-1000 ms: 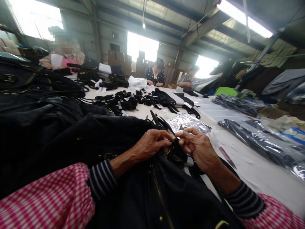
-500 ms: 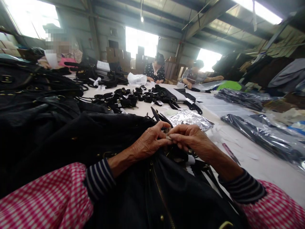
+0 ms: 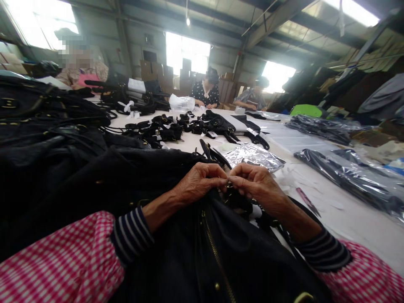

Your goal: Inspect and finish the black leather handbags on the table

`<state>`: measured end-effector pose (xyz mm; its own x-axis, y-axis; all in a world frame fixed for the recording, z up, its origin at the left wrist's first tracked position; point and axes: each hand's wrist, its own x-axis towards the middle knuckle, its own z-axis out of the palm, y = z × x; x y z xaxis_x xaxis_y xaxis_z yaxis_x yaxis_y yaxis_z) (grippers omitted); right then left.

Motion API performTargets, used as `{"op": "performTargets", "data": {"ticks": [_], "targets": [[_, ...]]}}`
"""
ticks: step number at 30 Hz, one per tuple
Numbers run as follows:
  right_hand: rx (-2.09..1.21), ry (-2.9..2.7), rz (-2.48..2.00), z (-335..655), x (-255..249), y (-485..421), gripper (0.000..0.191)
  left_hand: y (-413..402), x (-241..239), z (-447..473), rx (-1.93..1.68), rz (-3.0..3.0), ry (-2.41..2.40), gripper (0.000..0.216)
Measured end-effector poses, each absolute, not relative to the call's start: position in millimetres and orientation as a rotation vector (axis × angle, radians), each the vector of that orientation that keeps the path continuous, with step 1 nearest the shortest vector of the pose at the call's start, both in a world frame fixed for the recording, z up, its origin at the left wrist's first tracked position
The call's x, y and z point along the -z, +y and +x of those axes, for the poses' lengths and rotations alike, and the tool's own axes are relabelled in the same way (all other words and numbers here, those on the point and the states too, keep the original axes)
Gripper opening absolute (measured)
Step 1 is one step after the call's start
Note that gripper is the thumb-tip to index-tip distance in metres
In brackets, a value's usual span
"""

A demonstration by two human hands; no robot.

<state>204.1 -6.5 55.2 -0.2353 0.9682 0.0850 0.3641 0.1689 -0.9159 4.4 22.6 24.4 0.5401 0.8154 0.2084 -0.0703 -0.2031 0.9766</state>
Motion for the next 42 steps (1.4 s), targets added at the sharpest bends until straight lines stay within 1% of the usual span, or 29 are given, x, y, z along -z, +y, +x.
{"op": "performTargets", "data": {"ticks": [5, 10, 15, 21, 26, 32, 42], "targets": [[-1.202, -1.646, -1.165, 213, -48, -9, 0.025, 24, -24, 4, -0.910, 1.461, 0.668, 0.024], [-1.259, -1.428, -1.085, 213, -45, -9, 0.036, 23, -23, 4, -0.914, 1.489, 0.698, 0.023], [-1.277, -1.413, -1.104, 206, -46, -6, 0.027, 22, -23, 5, -0.948, 1.477, 0.676, 0.024], [-1.237, -1.414, -1.101, 199, -42, -2, 0.026, 22, -21, 6, -0.968, 1.440, 0.645, 0.025], [-1.289, -1.400, -1.070, 201, -37, -1, 0.024, 23, -19, 6, -0.975, 1.428, 0.688, 0.026], [-1.207, -1.430, -1.040, 203, -34, -5, 0.018, 21, -22, 7, -1.000, 1.442, 0.765, 0.025], [-1.085, -1.385, -1.048, 189, -33, -8, 0.022, 21, -16, 9, -1.030, 1.497, 0.790, 0.022]]}}
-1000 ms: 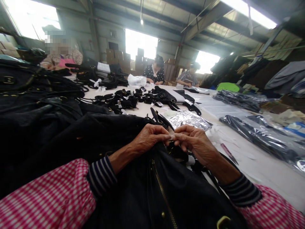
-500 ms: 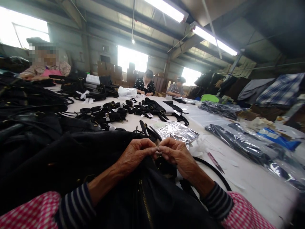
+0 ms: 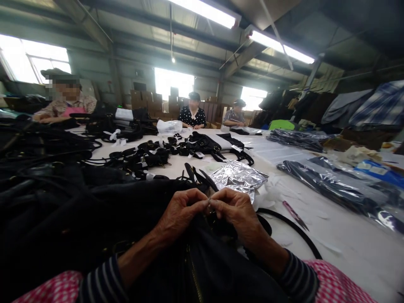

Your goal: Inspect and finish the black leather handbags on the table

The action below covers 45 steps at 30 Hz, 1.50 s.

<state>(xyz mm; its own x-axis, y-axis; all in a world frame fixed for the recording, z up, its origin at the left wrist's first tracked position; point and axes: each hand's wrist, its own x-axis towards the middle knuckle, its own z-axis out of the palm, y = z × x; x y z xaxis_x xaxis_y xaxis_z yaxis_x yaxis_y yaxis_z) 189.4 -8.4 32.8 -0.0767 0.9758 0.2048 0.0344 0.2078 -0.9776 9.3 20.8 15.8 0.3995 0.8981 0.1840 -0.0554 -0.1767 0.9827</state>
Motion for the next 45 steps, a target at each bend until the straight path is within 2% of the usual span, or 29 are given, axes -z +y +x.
{"op": "performTargets", "data": {"ticks": [13, 20, 27, 30, 32, 35, 39, 42, 45], "targets": [[-1.206, -1.277, -0.967, 179, -22, -3, 0.028, 14, -17, 10, -1.005, 1.249, 0.746, 0.028], [-1.198, -1.376, -1.001, 182, -25, -2, 0.028, 20, -15, 5, -1.003, 1.400, 0.683, 0.033], [-0.790, -1.716, -1.303, 240, -46, -34, 0.026, 9, -24, -2, -1.021, 1.788, 0.823, 0.029], [-0.613, -2.075, -1.461, 269, -52, -60, 0.030, 7, -36, -8, -1.018, 2.041, 0.871, 0.038], [-0.498, -2.251, -1.455, 279, -50, -72, 0.032, 5, -47, -14, -0.912, 2.252, 0.852, 0.032], [-0.324, -2.408, -1.407, 280, -41, -77, 0.021, -4, -64, -20, -0.662, 2.610, 0.824, 0.020], [-0.100, -2.513, -1.337, 272, -41, -70, 0.003, -22, -78, -10, -0.298, 2.980, 0.889, 0.041], [-0.075, -2.457, -1.363, 269, -51, -65, 0.008, -31, -82, 6, -0.169, 3.149, 0.862, 0.051], [-0.256, -2.339, -1.478, 260, -64, -62, 0.011, -31, -92, 14, -0.314, 3.122, 0.858, 0.034]]}}
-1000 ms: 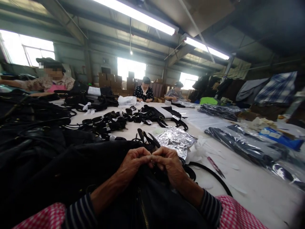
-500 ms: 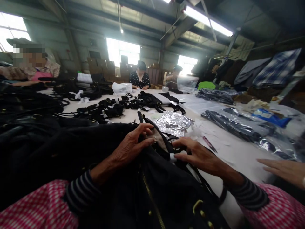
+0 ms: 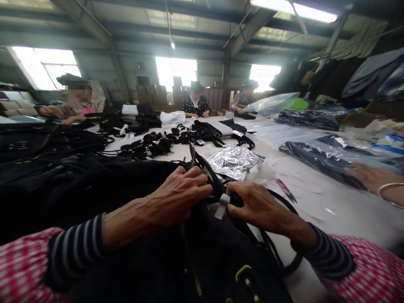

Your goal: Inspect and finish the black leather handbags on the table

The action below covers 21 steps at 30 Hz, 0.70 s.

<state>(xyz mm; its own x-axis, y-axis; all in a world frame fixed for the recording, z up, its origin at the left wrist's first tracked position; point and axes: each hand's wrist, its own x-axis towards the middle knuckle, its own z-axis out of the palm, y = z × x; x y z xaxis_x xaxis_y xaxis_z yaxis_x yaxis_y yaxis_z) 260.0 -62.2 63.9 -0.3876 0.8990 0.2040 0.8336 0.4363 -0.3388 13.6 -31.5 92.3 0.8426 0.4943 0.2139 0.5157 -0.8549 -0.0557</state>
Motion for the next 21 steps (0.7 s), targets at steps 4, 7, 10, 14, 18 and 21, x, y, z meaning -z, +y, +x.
{"op": "performTargets", "data": {"ticks": [4, 7, 10, 14, 18, 21], "targets": [[-0.551, -2.271, -1.451, 236, -76, -61, 0.024, -29, -122, 9, 0.678, -2.937, -1.013, 0.016], [-0.603, -2.377, -1.254, 218, -76, -53, 0.019, -31, -142, 9, 0.780, -2.929, -1.046, 0.013], [-0.620, -2.450, -1.007, 207, -74, -34, 0.007, -32, -152, 16, 0.797, -2.925, -1.069, 0.012], [-0.745, -2.388, -0.810, 204, -78, -14, 0.010, -32, -148, 22, 0.784, -2.924, -1.054, 0.014], [-1.047, -2.459, -0.721, 220, -81, -27, 0.004, -33, -121, 15, 0.810, -2.912, -1.086, 0.015], [-1.228, -2.554, -0.757, 237, -82, -45, 0.013, -34, -99, 12, 0.850, -2.921, -1.087, 0.018]]}}
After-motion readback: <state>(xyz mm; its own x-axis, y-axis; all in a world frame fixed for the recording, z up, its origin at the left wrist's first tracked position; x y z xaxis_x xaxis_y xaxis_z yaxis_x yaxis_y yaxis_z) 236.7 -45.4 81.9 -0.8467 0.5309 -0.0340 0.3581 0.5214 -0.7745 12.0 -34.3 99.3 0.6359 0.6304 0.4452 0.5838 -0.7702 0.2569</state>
